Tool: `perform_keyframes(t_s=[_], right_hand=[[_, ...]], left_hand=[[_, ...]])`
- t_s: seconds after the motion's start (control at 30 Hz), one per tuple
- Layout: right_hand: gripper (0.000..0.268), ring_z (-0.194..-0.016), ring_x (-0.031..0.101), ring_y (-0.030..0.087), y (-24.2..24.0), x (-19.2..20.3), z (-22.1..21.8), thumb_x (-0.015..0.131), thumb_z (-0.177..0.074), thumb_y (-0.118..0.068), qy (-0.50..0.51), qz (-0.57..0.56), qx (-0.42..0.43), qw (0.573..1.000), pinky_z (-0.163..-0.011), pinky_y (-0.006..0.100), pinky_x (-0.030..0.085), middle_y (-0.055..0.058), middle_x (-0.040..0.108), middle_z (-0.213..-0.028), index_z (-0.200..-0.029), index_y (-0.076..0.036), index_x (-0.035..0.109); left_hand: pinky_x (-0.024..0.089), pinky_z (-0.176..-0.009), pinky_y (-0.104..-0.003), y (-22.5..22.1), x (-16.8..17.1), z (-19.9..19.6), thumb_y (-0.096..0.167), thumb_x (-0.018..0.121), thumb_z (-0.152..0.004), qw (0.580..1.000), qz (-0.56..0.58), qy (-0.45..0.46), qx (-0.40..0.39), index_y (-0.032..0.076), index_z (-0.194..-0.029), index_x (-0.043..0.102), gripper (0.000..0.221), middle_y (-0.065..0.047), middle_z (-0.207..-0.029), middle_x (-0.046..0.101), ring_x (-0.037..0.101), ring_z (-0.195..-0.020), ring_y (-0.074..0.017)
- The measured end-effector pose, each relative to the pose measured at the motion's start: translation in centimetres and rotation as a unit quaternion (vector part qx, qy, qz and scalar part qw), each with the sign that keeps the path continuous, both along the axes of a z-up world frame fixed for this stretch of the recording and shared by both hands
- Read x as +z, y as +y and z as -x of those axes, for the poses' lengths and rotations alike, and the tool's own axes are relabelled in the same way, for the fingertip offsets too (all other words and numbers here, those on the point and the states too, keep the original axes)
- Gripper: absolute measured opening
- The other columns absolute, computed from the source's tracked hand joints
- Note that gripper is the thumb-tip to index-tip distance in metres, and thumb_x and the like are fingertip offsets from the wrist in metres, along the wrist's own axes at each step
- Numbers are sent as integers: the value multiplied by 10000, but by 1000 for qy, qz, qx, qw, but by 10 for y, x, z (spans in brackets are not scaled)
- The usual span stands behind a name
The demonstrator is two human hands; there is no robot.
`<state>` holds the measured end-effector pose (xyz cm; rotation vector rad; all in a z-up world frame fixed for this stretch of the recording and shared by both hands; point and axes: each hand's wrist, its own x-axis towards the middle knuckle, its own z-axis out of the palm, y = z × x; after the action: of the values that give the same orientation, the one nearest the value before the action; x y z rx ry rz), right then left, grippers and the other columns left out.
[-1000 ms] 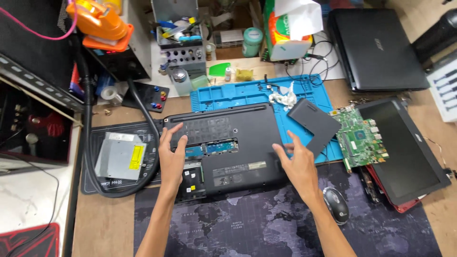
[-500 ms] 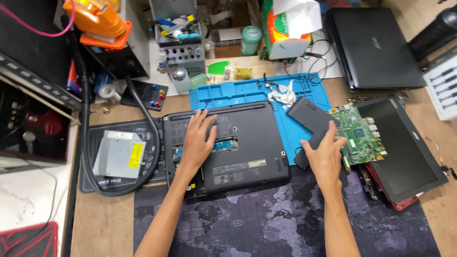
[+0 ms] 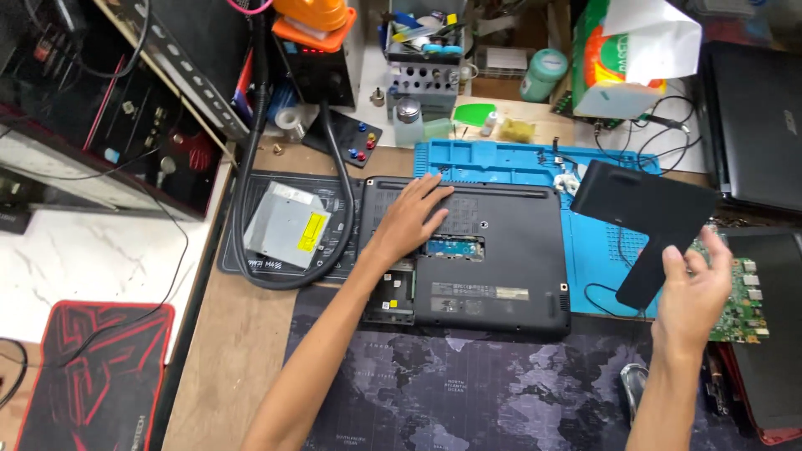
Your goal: Disassembling a laptop by removing screws and the optical drive
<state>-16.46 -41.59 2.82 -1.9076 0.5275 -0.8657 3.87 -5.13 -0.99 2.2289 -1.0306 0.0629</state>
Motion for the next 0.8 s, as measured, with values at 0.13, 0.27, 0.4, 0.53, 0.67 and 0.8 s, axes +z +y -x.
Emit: perform_keyframes(t_s=[0.13, 0.27, 0.4, 0.53, 0.67, 0.8], right_hand=[[388, -944, 652, 187, 44, 33, -30, 499, -1084, -10, 41, -128, 89, 987, -845, 314, 575, 146, 650, -1238, -1472, -4, 472], [487, -984, 617, 335, 100, 28, -62, 642, -1007, -227, 167, 21, 181, 969, -836, 432, 484, 212, 625, -1144, -1447, -58, 519], [728, -1261, 566, 452, 172, 52, -80, 792, -832, -449, 263, 108, 284, 916, -1080, 566, 437, 202, 632, -1362, -1461, -194, 526], [712, -1252, 615, 409, 207, 63, -94, 805, -823, -425, 242, 172, 378, 877, -1099, 522, 452, 203, 661, -1312, -1428, -141, 561], [866, -897, 698, 391, 226, 63, -105, 794, -749, -625, 270, 299, 426, 810, -885, 493, 528, 132, 644, -969, -1478, -273, 485], [962, -796, 643, 282, 235, 55, -109, 745, -714, -768, 251, 372, 446, 774, -833, 393, 484, 63, 558, -908, -1493, -277, 466]], left_hand=[[352, -1172, -513, 26, 5, -5, 222, 497, -1061, 999, 13, 29, -3, 73, -1362, 607, 354, -159, -1492, 516, 417, -1430, -342], [327, -1202, -486, 54, 14, 23, 204, 552, -1046, 996, 63, 29, 54, 104, -1336, 633, 317, -170, -1464, 534, 431, -1424, -359], [322, -1200, -494, 81, 23, 67, 221, 547, -1063, 973, 178, 106, 107, 149, -1398, 598, 347, -174, -1470, 523, 418, -1434, -385], [262, -1201, -532, 108, 49, 109, 241, 451, -1090, 945, 225, 206, 122, 102, -1459, 529, 402, -208, -1507, 479, 342, -1471, -408], [244, -1184, -601, 124, 54, 136, 221, 537, -1036, 938, 193, 265, 112, 88, -1537, 391, 538, -249, -1602, 308, 266, -1476, -472], [263, -1168, -629, 126, 49, 146, 271, 714, -939, 951, 145, 253, 107, 101, -1560, 322, 754, -247, -1617, 247, 266, -1470, -481]])
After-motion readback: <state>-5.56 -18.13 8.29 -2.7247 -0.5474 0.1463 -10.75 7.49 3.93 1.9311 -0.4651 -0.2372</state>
